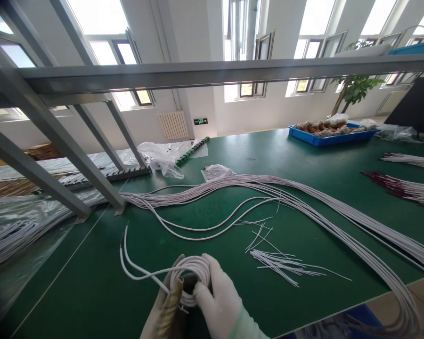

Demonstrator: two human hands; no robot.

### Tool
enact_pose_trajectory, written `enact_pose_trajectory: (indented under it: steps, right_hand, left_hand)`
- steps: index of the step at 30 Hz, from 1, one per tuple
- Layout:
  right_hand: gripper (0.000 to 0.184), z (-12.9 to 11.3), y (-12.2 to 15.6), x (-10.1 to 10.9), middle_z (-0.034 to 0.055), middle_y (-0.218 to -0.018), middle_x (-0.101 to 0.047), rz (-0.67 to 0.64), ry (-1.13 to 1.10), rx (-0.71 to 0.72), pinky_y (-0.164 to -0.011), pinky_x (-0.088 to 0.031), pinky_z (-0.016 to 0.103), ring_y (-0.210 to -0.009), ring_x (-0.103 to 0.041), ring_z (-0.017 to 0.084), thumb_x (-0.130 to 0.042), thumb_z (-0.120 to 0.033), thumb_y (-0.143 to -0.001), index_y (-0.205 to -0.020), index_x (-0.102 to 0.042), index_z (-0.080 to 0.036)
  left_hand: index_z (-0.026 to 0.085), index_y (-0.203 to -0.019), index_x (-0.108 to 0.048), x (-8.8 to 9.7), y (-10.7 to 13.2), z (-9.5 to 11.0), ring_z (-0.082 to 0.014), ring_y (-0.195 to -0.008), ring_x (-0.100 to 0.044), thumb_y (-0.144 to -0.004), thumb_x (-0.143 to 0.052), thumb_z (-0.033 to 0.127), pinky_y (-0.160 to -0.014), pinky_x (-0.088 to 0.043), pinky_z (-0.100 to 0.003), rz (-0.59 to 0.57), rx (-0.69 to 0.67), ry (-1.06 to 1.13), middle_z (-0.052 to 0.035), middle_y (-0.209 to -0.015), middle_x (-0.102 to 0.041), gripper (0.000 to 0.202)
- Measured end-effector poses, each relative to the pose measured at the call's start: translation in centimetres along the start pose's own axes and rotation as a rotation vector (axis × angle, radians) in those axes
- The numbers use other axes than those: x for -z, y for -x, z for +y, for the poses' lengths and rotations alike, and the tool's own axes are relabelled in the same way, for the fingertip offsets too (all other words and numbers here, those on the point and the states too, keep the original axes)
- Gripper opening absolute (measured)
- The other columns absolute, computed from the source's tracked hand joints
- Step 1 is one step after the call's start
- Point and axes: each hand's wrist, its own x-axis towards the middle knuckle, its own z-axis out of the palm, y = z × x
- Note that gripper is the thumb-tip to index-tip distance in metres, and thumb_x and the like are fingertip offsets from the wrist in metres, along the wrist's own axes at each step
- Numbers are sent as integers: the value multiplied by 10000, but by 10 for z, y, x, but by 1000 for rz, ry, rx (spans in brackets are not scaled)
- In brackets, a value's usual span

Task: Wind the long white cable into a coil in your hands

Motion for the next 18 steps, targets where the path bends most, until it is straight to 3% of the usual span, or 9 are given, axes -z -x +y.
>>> enact_pose_trajectory:
  steps: [4, 9, 13, 15, 18]
  right_hand:
    - [568, 5, 7, -6, 154, -1399, -674, 120, 258, 83, -1037, -586, 505, -1284, -653, 342, -536, -277, -964, -1515, -528, -136]
    - [552, 13, 1, -13, 176, -1310, -717, 159, 491, 282, -886, -660, 448, -1101, -744, 331, -459, -326, -1054, -1576, -455, -148]
    - [597, 22, -5, -18, 201, -1225, -750, 83, 552, 286, -761, -684, 396, -972, -782, 327, -485, -281, -1036, -1603, -405, -110]
    - [625, 23, -4, -18, 188, -1268, -737, 25, 539, 288, -789, -681, 374, -1008, -777, 317, -524, -224, -998, -1606, -407, -137]
    - [642, 19, 5, -15, 146, -1365, -691, 20, 498, 301, -864, -662, 364, -1103, -748, 298, -543, -164, -959, -1590, -438, -214]
  left_hand:
    - [247, -1328, -613, -16, 17, 14, -332, -1252, -696, -839, -815, 202, -1098, -560, -461, -68, 72, 165, -85, -1098, -794, 531]
    - [227, -1210, -697, -27, 31, 27, -310, -1127, -755, -849, -783, 136, -952, -646, -426, -44, 147, 279, -67, -1000, -797, 382]
    - [207, -1176, -717, -24, 28, 27, -248, -855, -786, -871, -766, 149, -809, -665, -375, -6, 135, 228, -36, -864, -764, 315]
    - [189, -1163, -722, -19, 24, 22, -178, -686, -735, -889, -746, 140, -720, -644, -304, -19, 109, 220, -20, -816, -743, 280]
    - [185, -1076, -751, -11, 19, 18, -144, -663, -697, -868, -769, 135, -660, -605, -241, -16, 45, 236, -20, -835, -740, 215]
